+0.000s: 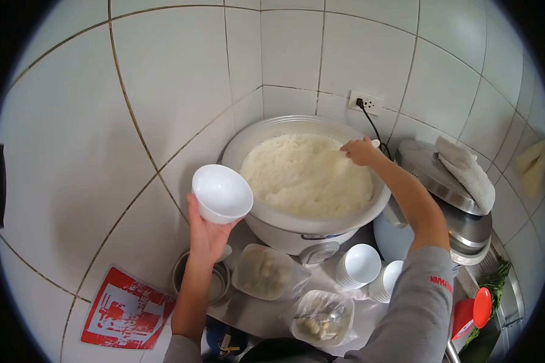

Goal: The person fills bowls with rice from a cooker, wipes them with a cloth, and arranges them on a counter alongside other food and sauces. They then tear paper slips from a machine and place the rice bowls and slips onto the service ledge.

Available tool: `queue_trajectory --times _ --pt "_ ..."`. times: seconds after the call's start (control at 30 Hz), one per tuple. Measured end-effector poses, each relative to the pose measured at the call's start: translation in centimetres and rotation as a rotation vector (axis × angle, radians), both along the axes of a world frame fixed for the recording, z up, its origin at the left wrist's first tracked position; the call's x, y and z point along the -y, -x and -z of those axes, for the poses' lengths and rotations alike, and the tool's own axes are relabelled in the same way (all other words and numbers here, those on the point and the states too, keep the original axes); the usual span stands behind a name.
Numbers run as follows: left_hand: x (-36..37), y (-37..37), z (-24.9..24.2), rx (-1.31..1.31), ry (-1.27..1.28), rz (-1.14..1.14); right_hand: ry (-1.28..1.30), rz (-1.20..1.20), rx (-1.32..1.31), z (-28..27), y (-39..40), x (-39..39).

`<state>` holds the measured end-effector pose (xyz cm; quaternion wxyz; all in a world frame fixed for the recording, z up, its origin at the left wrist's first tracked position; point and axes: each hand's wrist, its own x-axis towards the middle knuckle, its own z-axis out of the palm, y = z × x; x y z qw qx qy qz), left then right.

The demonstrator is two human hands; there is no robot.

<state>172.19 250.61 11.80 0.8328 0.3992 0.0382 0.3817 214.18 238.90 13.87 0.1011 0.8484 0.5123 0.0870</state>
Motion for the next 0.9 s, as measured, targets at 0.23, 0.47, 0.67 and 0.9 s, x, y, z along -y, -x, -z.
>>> queue_trajectory --times 0.23,0.47,0.67,0.9 --pt "0.3 -3.0 -2.2 -0.146 -0.057 0.036 0.164 -0.123 -0.297 -1.1 8.3 0.7" --pt "1.3 -5.3 -4.1 -0.377 -0.243 -0.079 0.272 -0.295 -0.745 -0.5 11.0 0.9" --pt "1.2 -7.3 -4.8 -0.508 -0.277 -0.083 0.099 -0.267 -0.926 -2.5 7.6 0.7" --pt "1.4 -15.5 -2.5 -0.297 0.136 0.28 -0.143 -0.197 0.168 -13.8 12.0 -2.5"
